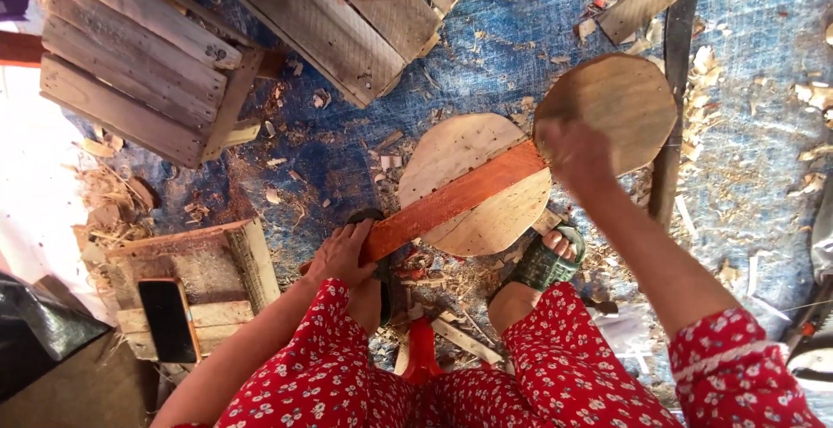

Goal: Sanding and smoothing the wooden neck of a stringed instrument using a sanding block.

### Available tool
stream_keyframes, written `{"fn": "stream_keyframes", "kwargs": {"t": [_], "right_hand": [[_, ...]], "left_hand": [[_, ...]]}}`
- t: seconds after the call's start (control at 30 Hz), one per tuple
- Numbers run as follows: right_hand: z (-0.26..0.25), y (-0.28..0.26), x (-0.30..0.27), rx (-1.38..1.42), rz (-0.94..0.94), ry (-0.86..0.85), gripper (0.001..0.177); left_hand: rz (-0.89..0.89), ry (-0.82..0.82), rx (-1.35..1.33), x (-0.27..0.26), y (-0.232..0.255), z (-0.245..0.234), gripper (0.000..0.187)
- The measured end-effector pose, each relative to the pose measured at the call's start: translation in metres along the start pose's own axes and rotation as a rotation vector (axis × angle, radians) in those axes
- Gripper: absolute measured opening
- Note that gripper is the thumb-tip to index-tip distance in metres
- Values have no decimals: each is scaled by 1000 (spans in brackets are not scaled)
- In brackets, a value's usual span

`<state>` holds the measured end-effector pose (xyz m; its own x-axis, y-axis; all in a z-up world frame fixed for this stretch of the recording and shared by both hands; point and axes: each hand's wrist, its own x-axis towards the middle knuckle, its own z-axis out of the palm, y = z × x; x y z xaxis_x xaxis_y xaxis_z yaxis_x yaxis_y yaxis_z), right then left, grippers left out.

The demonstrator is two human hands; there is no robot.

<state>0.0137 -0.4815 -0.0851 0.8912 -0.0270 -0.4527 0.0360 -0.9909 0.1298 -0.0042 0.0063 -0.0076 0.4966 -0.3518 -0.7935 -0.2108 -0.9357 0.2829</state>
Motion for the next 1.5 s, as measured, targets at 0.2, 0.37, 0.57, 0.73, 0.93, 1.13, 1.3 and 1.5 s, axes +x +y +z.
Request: {"fn": "stream_keyframes", "kwargs": {"t": [0.2, 0.37, 0.57, 0.73, 0.93, 1.13, 1.3, 1.5], "right_hand": [[-10, 52, -4, 16, 143, 116, 31], [14, 24, -33, 63, 297, -92, 12], [11, 15, -59, 346, 156, -335, 22], [26, 102, -38, 237, 458, 32, 23], [166, 15, -104, -156, 38, 339, 24], [124, 73, -72, -586, -24, 391, 41], [-16, 97, -34, 438, 537, -6, 18], [-18, 33, -66, 300, 441, -389, 12]], "left_hand": [[14, 8, -5, -2, 4, -7, 92], [-9, -24, 0, 0, -3, 2, 92], [22, 5, -5, -1, -5, 3, 92], [-28, 28, 43, -3, -18, 20, 102], [-70, -9, 61, 1, -17, 21, 92], [-142, -98, 66, -4, 4, -4, 93], [-136, -97, 35, -6, 9, -9, 97], [-123, -86, 26, -6, 4, -8, 94]]}}
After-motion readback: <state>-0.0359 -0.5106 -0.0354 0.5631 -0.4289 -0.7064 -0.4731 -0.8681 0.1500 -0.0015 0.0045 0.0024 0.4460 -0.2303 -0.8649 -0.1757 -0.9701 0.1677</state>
